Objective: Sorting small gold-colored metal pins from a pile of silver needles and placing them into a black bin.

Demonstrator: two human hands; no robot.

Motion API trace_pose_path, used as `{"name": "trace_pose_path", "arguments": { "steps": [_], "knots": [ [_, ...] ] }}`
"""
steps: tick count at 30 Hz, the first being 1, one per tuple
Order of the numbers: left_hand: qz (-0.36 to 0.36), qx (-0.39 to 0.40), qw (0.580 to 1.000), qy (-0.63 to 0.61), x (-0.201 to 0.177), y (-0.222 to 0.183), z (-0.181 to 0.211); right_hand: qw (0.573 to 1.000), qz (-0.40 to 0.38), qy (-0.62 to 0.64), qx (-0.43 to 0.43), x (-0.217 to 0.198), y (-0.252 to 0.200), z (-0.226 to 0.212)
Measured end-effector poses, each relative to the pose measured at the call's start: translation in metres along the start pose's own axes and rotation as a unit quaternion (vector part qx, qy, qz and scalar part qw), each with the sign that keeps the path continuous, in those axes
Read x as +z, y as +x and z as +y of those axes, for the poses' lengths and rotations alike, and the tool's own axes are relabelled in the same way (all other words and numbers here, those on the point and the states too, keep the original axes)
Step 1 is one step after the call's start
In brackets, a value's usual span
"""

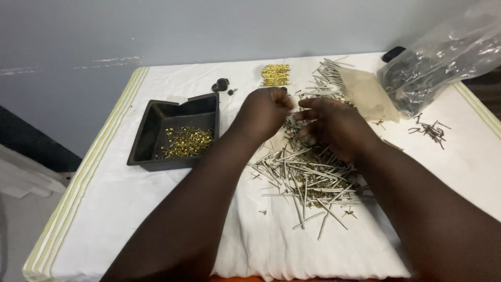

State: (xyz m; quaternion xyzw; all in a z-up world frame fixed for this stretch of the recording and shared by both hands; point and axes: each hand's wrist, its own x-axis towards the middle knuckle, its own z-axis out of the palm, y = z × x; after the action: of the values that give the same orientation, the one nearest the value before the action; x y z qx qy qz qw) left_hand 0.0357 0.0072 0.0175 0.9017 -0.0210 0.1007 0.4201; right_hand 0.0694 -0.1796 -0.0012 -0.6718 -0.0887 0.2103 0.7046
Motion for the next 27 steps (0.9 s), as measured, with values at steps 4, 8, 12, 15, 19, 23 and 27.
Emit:
{"name": "trace_pose_path", "arguments": {
  "steps": [4,8,12,15,19,23,27],
  "knots": [
    [-0.011,0.007,0.999,-0.039,0.005,-0.002,-0.006,0.986,-0.064,0.135,0.074,-0.017,0.018,0.02],
    [-0.037,-0.068,0.984,0.163,0.009,0.001,-0.025,0.997,0.004,-0.073,0.008,-0.019,0.01,0.007],
    [-0.065,-0.059,0.968,0.234,0.012,-0.003,-0.026,0.848,0.042,-0.521,-0.084,-0.016,0.002,0.007],
    [-0.074,-0.023,0.97,0.232,0.012,0.001,-0.025,0.857,0.044,-0.509,-0.059,-0.012,0.0,0.008],
    [-0.085,-0.02,0.961,0.262,0.01,0.005,-0.034,0.86,0.021,-0.497,-0.111,-0.008,-0.011,0.005],
    [-0.064,-0.064,0.964,0.252,0.002,-0.011,-0.014,0.811,0.005,-0.543,-0.219,0.009,-0.007,0.003],
    [-0.092,-0.075,0.958,0.26,-0.001,-0.018,0.001,0.804,-0.017,-0.56,-0.201,0.009,-0.001,0.01]
  ]
}}
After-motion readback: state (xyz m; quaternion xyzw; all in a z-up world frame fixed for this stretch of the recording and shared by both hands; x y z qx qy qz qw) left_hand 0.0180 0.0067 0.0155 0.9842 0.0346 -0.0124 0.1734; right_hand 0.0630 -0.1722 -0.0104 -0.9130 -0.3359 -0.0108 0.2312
